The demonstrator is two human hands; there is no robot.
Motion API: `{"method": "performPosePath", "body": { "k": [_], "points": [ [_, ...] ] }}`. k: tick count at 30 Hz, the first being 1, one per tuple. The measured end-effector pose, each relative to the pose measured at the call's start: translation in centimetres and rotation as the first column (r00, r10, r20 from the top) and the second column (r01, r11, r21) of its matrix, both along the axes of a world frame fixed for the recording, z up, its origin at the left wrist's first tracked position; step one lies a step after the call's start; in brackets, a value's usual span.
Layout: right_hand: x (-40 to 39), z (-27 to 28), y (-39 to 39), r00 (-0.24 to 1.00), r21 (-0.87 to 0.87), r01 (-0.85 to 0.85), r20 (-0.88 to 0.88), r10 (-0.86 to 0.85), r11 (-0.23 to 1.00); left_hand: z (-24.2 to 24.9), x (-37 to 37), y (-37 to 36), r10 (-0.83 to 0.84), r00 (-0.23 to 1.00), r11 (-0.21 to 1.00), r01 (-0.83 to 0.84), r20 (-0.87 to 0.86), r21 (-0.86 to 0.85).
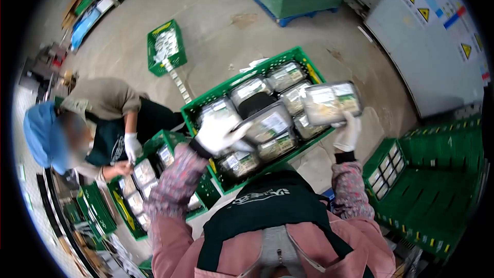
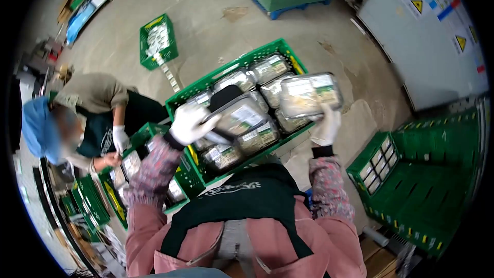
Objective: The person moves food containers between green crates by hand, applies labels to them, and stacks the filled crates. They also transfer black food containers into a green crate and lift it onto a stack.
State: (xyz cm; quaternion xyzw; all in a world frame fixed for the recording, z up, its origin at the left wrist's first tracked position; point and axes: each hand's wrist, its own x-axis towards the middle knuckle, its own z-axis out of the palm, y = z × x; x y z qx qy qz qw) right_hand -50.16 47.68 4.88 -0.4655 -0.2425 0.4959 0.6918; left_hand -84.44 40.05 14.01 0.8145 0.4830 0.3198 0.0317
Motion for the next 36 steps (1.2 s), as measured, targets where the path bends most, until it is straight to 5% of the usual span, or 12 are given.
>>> {"method": "performPosePath", "body": {
  "k": [6, 10, 12, 16, 18, 19, 20, 23, 26, 28, 34, 36],
  "points": [
    [9.5, 3.6, -2.8, 0.976, -0.049, 0.217, 0.028, -0.216, 0.975, -8.6, 7.4, 16.7, -0.294, 0.774, 0.926, 0.377, -0.561, 0.034],
    [11.7, 2.6, -3.0, 0.972, -0.078, 0.203, 0.136, -0.191, 0.976, -17.7, 7.9, 20.0, -0.018, 0.780, 0.992, -0.065, -0.625, -0.110],
    [12.3, 2.2, -2.7, 0.967, -0.098, 0.157, 0.218, -0.133, 0.983, -21.7, 8.7, 19.0, 0.136, 0.851, 0.976, -0.204, -0.507, -0.079],
    [11.0, 1.2, -0.3, 0.872, -0.127, -0.052, 0.478, 0.107, 0.991, -27.6, 10.2, 15.6, 0.480, 0.837, 0.860, -0.392, 0.262, -0.325],
    [10.3, 0.3, 1.6, 0.676, 0.034, -0.191, 0.730, 0.106, 0.981, -30.0, 10.2, 16.1, 0.569, 0.593, 0.807, -0.536, 0.569, -0.249],
    [9.9, 0.4, 2.8, 0.530, 0.119, -0.333, 0.844, 0.082, 0.935, -29.0, 11.2, 16.8, 0.698, 0.030, 0.679, -0.345, 0.716, -0.648],
    [9.4, 0.5, 3.9, 0.376, 0.173, -0.481, 0.926, 0.023, 0.860, -26.3, 12.3, 17.5, 0.671, -0.117, 0.696, -0.241, 0.732, -0.676],
    [7.2, -1.1, 5.4, -0.312, -0.110, -0.807, 0.914, -0.261, 0.580, -22.7, 13.0, 18.7, 0.787, -0.129, 0.615, 0.078, 0.604, -0.785],
    [5.1, -4.7, 5.5, -0.382, -0.287, -0.855, 0.912, -0.150, 0.433, -21.2, 13.5, 18.3, 0.853, -0.143, 0.522, 0.289, 0.503, -0.803],
    [4.7, -6.4, 4.7, -0.726, -0.712, -0.611, 0.678, 0.114, 0.347, -23.4, 12.4, 16.6, 0.761, -0.209, 0.645, 0.346, 0.614, -0.682],
    [3.6, -2.7, 5.4, -0.815, -0.846, -0.514, 0.533, 0.228, 0.138, -21.6, 9.2, 8.2, 0.710, -0.317, 0.702, 0.394, 0.629, -0.594],
    [2.6, -0.4, 4.9, -0.707, -0.731, -0.673, 0.681, 0.189, 0.118, -18.4, 10.0, 2.8, 0.692, -0.241, 0.722, 0.246, 0.681, -0.647]
  ]
}}
